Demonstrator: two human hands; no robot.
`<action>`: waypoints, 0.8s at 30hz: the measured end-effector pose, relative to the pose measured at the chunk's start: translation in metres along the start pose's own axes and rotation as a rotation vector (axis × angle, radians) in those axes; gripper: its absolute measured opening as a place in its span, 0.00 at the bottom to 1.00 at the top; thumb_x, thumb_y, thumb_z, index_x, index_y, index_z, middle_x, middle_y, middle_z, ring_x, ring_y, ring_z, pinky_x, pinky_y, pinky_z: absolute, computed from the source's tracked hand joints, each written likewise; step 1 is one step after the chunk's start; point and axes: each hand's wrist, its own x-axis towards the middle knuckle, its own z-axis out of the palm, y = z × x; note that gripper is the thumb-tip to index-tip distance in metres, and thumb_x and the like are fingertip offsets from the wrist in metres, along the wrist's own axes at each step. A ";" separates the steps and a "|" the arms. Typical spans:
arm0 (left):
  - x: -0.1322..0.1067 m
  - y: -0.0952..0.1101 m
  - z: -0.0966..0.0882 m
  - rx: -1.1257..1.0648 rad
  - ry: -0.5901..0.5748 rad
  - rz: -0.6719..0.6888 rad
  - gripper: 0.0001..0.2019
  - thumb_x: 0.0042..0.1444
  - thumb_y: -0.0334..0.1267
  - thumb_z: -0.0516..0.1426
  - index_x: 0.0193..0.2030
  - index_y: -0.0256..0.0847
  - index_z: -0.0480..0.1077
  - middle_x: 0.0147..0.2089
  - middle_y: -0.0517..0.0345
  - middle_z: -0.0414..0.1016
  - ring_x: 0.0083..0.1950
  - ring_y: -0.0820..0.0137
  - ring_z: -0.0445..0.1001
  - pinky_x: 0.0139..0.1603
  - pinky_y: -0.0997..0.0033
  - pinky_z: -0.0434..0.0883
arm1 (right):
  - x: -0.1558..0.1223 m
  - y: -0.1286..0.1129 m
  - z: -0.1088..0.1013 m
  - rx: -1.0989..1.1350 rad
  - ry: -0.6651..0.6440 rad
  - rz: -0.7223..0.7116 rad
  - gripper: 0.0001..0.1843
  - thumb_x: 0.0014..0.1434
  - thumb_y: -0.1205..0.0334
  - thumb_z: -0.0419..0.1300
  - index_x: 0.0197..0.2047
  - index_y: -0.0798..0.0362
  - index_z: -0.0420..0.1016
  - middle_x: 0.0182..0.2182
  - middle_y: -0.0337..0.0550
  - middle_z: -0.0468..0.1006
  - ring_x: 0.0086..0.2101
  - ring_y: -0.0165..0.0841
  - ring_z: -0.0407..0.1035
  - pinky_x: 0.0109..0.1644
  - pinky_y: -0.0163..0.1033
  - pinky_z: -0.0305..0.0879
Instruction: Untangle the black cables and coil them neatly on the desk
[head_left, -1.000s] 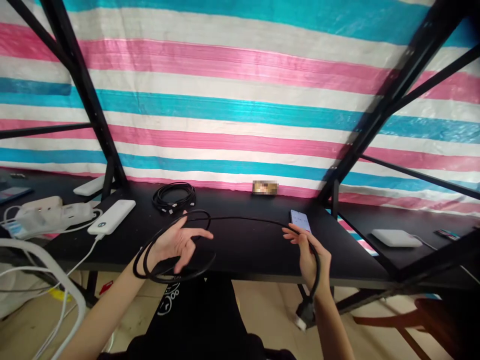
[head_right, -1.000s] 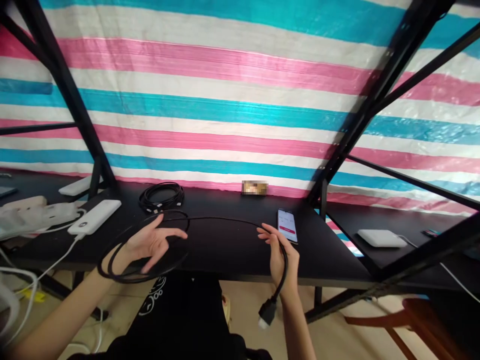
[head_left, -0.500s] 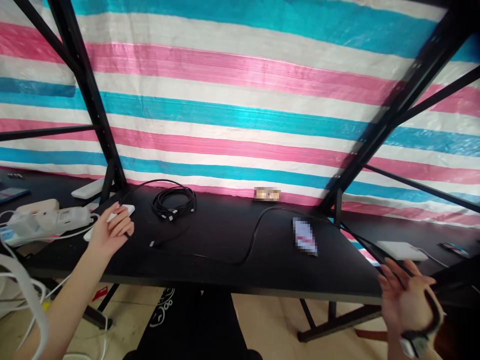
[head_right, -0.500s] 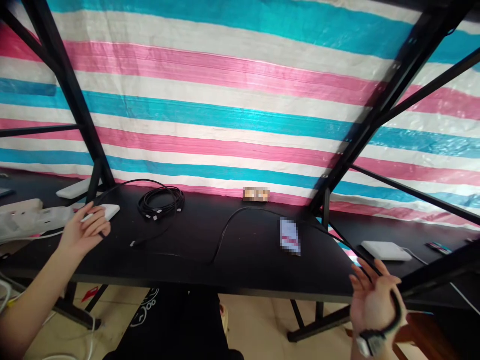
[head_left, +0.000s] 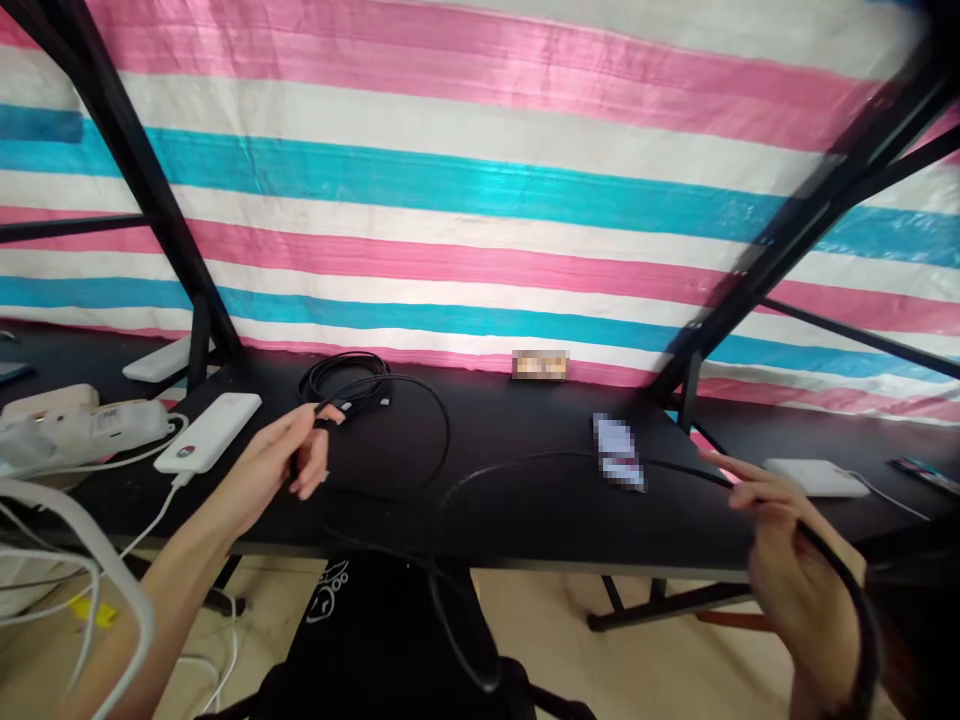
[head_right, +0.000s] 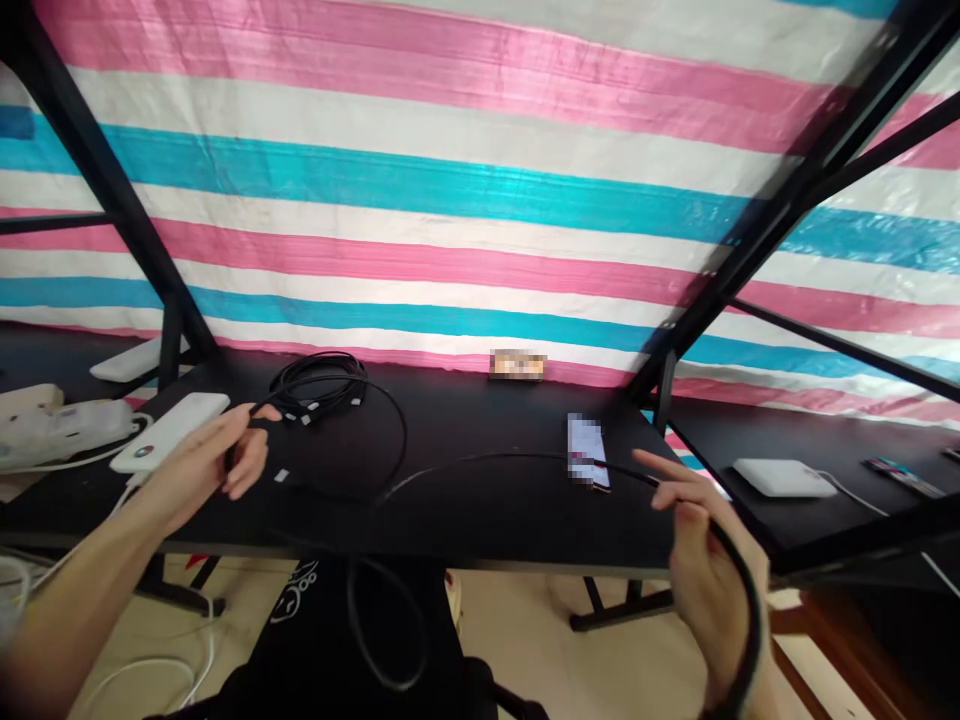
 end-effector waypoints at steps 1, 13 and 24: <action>0.001 0.003 0.010 0.036 -0.027 0.022 0.14 0.60 0.47 0.50 0.44 0.39 0.68 0.16 0.66 0.62 0.17 0.76 0.63 0.20 0.78 0.61 | 0.002 -0.010 0.008 0.086 -0.059 -0.039 0.20 0.63 0.48 0.43 0.24 0.48 0.59 0.37 0.53 0.79 0.45 0.43 0.72 0.52 0.50 0.62; 0.006 0.019 0.078 0.228 -0.433 0.046 0.19 0.63 0.46 0.45 0.40 0.38 0.72 0.42 0.51 0.75 0.43 0.66 0.72 0.46 0.67 0.68 | 0.002 -0.114 0.074 -0.003 -0.553 -0.368 0.16 0.56 0.75 0.44 0.36 0.50 0.69 0.29 0.38 0.75 0.28 0.27 0.71 0.32 0.29 0.62; -0.011 0.012 0.076 0.460 -0.516 0.014 0.24 0.51 0.43 0.59 0.55 0.44 0.60 0.28 0.65 0.72 0.19 0.78 0.61 0.20 0.78 0.59 | 0.003 -0.150 0.117 -0.180 -0.461 -0.319 0.23 0.62 0.54 0.50 0.59 0.50 0.61 0.50 0.52 0.65 0.47 0.42 0.65 0.41 0.42 0.69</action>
